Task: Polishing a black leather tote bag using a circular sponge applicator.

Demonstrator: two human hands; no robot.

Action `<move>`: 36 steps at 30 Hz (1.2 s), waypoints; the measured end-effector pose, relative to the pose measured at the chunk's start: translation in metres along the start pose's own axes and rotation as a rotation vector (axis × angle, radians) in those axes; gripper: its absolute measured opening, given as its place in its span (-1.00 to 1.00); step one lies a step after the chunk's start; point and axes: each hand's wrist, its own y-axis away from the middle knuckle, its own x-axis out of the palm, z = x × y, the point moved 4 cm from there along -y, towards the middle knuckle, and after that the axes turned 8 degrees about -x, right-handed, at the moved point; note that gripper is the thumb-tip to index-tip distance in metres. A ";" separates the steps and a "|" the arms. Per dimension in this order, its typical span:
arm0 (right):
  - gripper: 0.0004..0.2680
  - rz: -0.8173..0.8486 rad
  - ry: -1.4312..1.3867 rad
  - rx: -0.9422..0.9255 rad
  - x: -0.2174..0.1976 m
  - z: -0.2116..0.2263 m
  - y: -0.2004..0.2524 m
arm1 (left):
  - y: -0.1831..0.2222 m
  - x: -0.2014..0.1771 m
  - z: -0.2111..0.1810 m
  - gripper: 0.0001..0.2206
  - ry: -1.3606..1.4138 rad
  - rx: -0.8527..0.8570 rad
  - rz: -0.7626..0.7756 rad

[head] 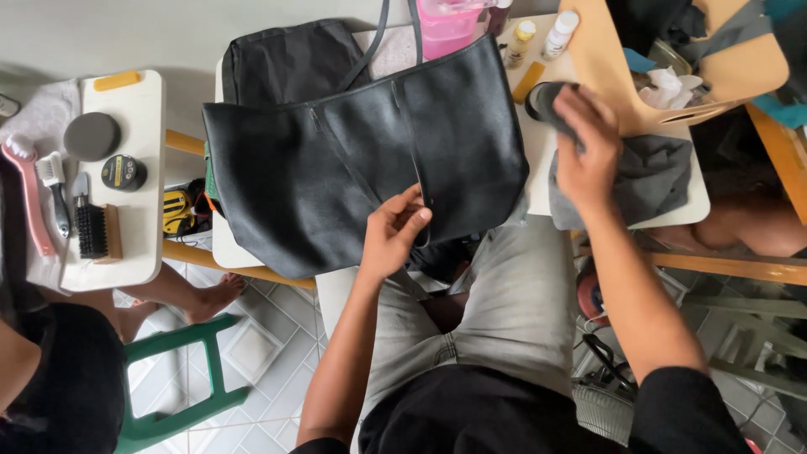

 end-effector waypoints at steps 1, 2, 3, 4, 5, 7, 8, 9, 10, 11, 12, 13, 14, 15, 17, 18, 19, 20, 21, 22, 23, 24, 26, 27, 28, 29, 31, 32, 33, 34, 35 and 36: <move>-0.76 0.000 0.003 0.000 0.000 -0.008 0.000 | 0.007 0.001 -0.015 -0.59 0.001 0.001 0.003; -0.72 0.106 0.052 0.053 0.004 -0.019 0.000 | 0.014 0.005 -0.031 -0.50 -0.281 0.078 0.030; -0.67 0.212 0.095 0.107 0.010 -0.030 0.001 | 0.022 0.008 -0.047 -0.41 -0.564 0.154 0.052; -0.67 0.213 0.093 0.107 0.014 -0.035 0.008 | 0.024 0.005 -0.046 -0.41 -0.564 0.153 0.051; -0.66 0.366 0.328 0.080 0.023 -0.041 0.017 | 0.029 0.004 -0.047 -0.37 -0.658 0.231 0.052; -0.64 0.517 0.561 0.049 0.028 -0.044 0.021 | 0.036 0.000 -0.049 -0.33 -0.753 0.308 0.051; -0.63 0.446 0.427 0.079 0.024 -0.041 0.016 | 0.038 -0.002 -0.051 -0.39 -0.776 0.307 0.075; -0.61 0.375 0.291 0.105 0.020 -0.037 0.011 | 0.040 -0.005 -0.052 -0.46 -0.798 0.306 0.096; -0.61 0.375 0.287 0.102 0.017 -0.027 0.005 | 0.040 -0.008 -0.052 -0.46 -0.800 0.305 0.091; -0.65 0.257 0.145 0.159 0.009 -0.018 -0.001 | 0.040 -0.011 -0.051 -0.58 -0.763 0.273 0.104; -0.70 0.138 0.004 0.215 0.002 -0.009 -0.006 | 0.041 -0.014 -0.050 -0.69 -0.726 0.243 0.117; -0.70 0.136 0.002 0.216 0.000 0.001 -0.007 | 0.039 -0.012 -0.050 -0.69 -0.728 0.242 0.117; -0.69 0.077 -0.075 0.209 -0.004 0.011 -0.009 | 0.036 -0.012 -0.048 -0.67 -0.480 0.145 0.110; -0.69 0.018 -0.151 0.204 -0.008 0.022 -0.010 | 0.033 -0.013 -0.044 -0.61 -0.230 0.046 0.102; -0.71 0.006 -0.208 0.202 -0.004 0.050 -0.014 | 0.026 -0.009 -0.025 -0.62 0.007 -0.042 0.109; -0.73 -0.006 -0.264 0.196 -0.003 0.064 -0.016 | 0.023 -0.007 -0.013 -0.62 0.245 -0.128 0.113; -0.73 -0.008 -0.261 0.199 0.001 0.074 -0.019 | 0.019 -0.007 -0.009 -0.62 0.244 -0.130 0.117; -0.73 0.012 -0.286 0.100 0.007 0.088 -0.022 | 0.015 -0.007 -0.004 -0.61 0.330 -0.145 0.118; -0.72 0.033 -0.312 0.001 0.013 0.103 -0.026 | 0.012 -0.007 0.001 -0.60 0.416 -0.162 0.116; -0.72 0.033 -0.311 0.004 0.021 0.108 -0.027 | 0.012 -0.008 0.001 -0.60 0.415 -0.165 0.118; -0.77 0.071 -0.248 -0.118 0.028 0.116 -0.028 | 0.011 -0.009 0.000 -0.60 0.445 -0.183 0.125; -0.78 0.109 -0.184 -0.239 0.036 0.125 -0.030 | 0.011 -0.009 0.000 -0.59 0.474 -0.200 0.132; -0.79 0.126 -0.133 -0.315 0.050 0.135 -0.035 | 0.012 -0.008 0.001 -0.61 0.444 -0.183 0.151; -0.79 0.144 -0.080 -0.391 0.058 0.142 -0.038 | 0.013 -0.008 0.001 -0.62 0.414 -0.165 0.172; -0.79 0.142 -0.084 -0.394 0.063 0.142 -0.034 | 0.012 -0.011 0.005 -0.62 0.413 -0.162 0.168; -0.79 0.165 -0.078 -0.424 0.069 0.142 -0.029 | 0.012 -0.011 0.008 -0.63 0.374 -0.128 0.202; -0.80 0.189 -0.072 -0.456 0.073 0.143 -0.021 | 0.010 -0.014 0.012 -0.64 0.336 -0.091 0.234; -0.79 0.200 -0.101 -0.459 0.073 0.145 -0.017 | 0.010 -0.016 0.013 -0.63 0.386 -0.075 0.266; -0.78 0.212 -0.131 -0.462 0.072 0.146 -0.012 | 0.011 -0.018 0.015 -0.62 0.436 -0.059 0.296; -0.78 0.214 -0.132 -0.465 0.073 0.149 -0.006 | 0.009 -0.020 0.017 -0.62 0.438 -0.057 0.294; -0.79 0.228 -0.131 -0.486 0.072 0.152 0.002 | 0.008 -0.022 0.020 -0.56 0.540 -0.052 0.318; -0.80 0.241 -0.129 -0.508 0.071 0.156 0.009 | 0.007 -0.023 0.022 -0.51 0.641 -0.046 0.341</move>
